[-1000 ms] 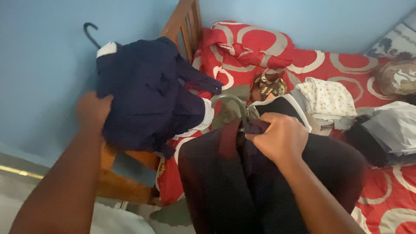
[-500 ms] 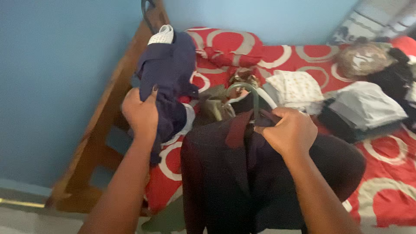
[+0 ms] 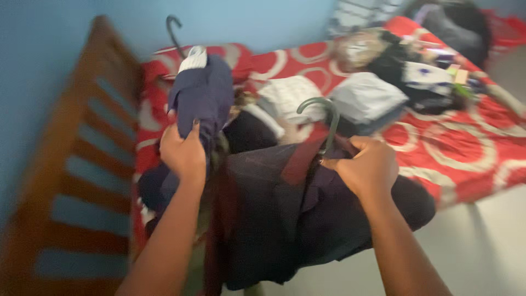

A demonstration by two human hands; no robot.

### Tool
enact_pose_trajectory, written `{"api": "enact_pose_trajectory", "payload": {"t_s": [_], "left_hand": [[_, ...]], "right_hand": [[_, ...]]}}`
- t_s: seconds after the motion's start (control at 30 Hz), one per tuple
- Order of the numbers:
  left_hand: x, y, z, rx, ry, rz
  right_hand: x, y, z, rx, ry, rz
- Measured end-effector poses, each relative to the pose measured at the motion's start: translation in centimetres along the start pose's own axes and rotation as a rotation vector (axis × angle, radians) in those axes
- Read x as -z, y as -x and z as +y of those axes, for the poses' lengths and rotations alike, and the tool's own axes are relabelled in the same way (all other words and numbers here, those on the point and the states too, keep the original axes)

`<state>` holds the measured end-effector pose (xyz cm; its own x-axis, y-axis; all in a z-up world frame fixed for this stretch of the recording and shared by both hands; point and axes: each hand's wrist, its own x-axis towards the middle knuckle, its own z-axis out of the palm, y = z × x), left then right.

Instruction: The person picks up a garment from a bed, puts it onto a hanger, and hangs it on a rod in a closet.

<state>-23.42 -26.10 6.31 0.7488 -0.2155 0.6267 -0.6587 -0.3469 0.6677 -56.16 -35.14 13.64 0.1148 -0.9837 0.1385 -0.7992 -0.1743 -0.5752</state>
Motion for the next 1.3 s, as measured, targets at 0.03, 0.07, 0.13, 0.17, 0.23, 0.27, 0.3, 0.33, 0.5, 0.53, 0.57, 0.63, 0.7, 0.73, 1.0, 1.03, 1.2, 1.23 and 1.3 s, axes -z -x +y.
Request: {"api": "enact_pose_trajectory", "payload": {"t_s": [0.03, 0.07, 0.13, 0.17, 0.23, 0.27, 0.3, 0.33, 0.5, 0.53, 0.57, 0.63, 0.7, 0.73, 1.0, 1.03, 1.2, 1.23, 1.3], "left_hand": [[-1.2, 1.0, 0.8, -0.051, -0.032, 0.039], [-2.2, 2.3, 1.3, -0.002, -0.016, 0.001], [-3.8, 4.5, 2.2, 0.097, 0.009, -0.071], [-4.5, 5.8, 2.6, 0.043, -0.022, -0.036], [-6.1, 7.6, 3.7, -0.070, -0.080, 0.052], [-6.6, 8.5, 4.5, -0.027, -0.073, 0.019], [-7.4, 9.6, 5.6, 0.015, -0.066, -0.015], [-8.2, 10.5, 6.9, 0.057, -0.057, -0.054], [-11.7, 14.3, 12.6, -0.009, -0.025, -0.064], [-12.6, 15.1, 13.5, -0.021, -0.022, -0.063], [-13.5, 15.8, 14.1, -0.032, -0.032, -0.081], [-15.9, 17.3, 14.9, -0.054, -0.051, -0.117], [-18.3, 19.0, 14.1, -0.054, -0.100, -0.378], [-20.0, 19.6, 13.5, -0.056, -0.123, -0.505], [-26.2, 28.0, 10.7, 0.026, 0.556, -1.249], [-25.5, 28.2, 11.2, 0.110, 0.627, -1.299], [-23.9, 28.5, 16.1, 0.139, 0.902, -1.273], [-23.7, 28.3, 17.1, 0.127, 0.973, -1.270], [-22.9, 27.8, 18.9, 0.086, 0.924, -1.279]], "right_hand": [[0.8, 0.1, 1.5, -0.015, -0.057, 0.021], [1.7, 0.2, 3.0, -0.025, -0.110, 0.036], [3.3, 0.3, 5.5, -0.060, -0.030, 0.046], [3.9, 0.3, 6.6, -0.075, 0.008, 0.048], [5.2, 0.4, 8.7, -0.088, -0.028, 0.051], [5.7, 0.7, 9.7, -0.098, -0.049, 0.044], [6.2, 0.7, 10.6, -0.113, -0.004, 0.042], [6.8, 0.7, 11.6, -0.133, 0.043, 0.043], [9.5, 1.0, 15.8, -0.149, -0.013, 0.077], [10.1, 0.9, 16.6, -0.157, 0.001, 0.080], [10.6, 0.8, 17.3, -0.166, 0.015, 0.084], [11.5, 0.8, 18.3, -0.207, -0.029, 0.087], [12.3, 1.0, 19.4, -0.234, -0.002, 0.103], [12.6, 1.0, 19.9, -0.239, 0.047, 0.117], [14.2, 1.0, 22.9, -0.261, 0.162, 0.161], [14.2, 0.8, 23.0, -0.261, 0.175, 0.175], [13.7, -0.7, 23.6, -0.324, 0.191, 0.222], [13.6, -1.2, 23.5, -0.343, 0.204, 0.227], [13.5, -1.7, 23.5, -0.373, 0.212, 0.233]]}}
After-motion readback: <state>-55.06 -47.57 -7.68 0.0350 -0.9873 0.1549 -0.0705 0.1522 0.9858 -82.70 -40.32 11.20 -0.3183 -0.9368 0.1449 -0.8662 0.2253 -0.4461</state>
